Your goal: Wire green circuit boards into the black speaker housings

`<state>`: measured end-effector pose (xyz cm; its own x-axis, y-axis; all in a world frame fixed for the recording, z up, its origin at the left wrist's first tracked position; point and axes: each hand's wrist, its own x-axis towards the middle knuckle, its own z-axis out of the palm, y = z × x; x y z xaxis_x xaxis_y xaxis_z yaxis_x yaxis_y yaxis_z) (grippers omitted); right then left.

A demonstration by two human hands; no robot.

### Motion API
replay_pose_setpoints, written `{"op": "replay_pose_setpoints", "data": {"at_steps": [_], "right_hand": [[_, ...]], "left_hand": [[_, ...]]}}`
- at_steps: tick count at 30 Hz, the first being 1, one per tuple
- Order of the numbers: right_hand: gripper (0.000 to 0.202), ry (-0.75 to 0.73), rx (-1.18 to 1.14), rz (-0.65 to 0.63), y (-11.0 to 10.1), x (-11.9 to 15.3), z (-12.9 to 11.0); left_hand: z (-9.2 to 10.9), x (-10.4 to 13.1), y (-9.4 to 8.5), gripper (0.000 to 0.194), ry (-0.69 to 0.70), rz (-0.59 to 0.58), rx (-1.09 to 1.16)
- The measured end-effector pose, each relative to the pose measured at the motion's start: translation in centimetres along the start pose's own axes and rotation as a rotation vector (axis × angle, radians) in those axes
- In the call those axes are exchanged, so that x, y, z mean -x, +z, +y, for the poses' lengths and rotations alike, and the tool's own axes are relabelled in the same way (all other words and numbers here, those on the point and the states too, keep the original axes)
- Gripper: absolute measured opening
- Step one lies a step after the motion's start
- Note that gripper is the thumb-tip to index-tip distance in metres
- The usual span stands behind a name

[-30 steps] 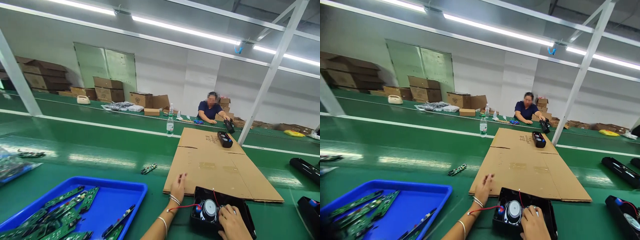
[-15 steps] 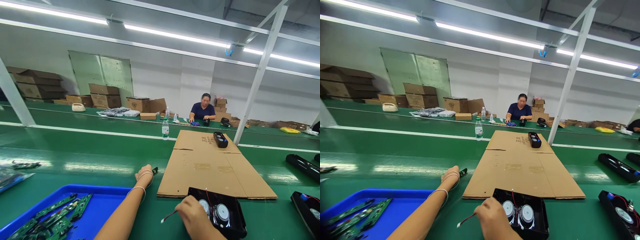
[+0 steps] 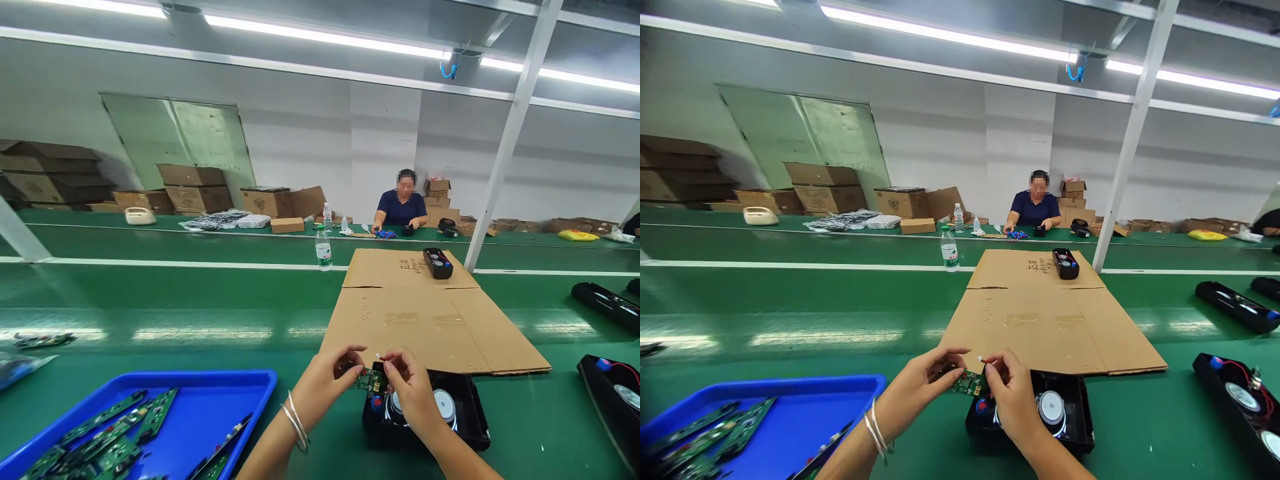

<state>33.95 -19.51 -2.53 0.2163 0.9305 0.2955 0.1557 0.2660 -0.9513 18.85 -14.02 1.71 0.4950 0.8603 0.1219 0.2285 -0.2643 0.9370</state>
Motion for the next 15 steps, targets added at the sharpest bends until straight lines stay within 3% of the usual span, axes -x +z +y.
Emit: {"op": "replay_pose_setpoints", "data": {"at_steps": [4, 10, 15], "right_hand": [[0.018, -0.078, 0.198, -0.022, 0.2, 0.5, -1.3], [0.017, -0.115, 0.255, 0.003, 0.3, 0.7, -1.5], [0.019, -0.141, 0.231, 0.041, 0.1, 0.5, -1.4]], "left_hand": [[1.0, 0.4, 0.7, 0.03, -0.049, 0.004, 0.3], [0.8, 0.2, 1.5, 0.037, -0.054, -0.088, 0.412], [0.3, -0.3, 1.2, 0.041, -0.044, -0.134, 0.348]]}}
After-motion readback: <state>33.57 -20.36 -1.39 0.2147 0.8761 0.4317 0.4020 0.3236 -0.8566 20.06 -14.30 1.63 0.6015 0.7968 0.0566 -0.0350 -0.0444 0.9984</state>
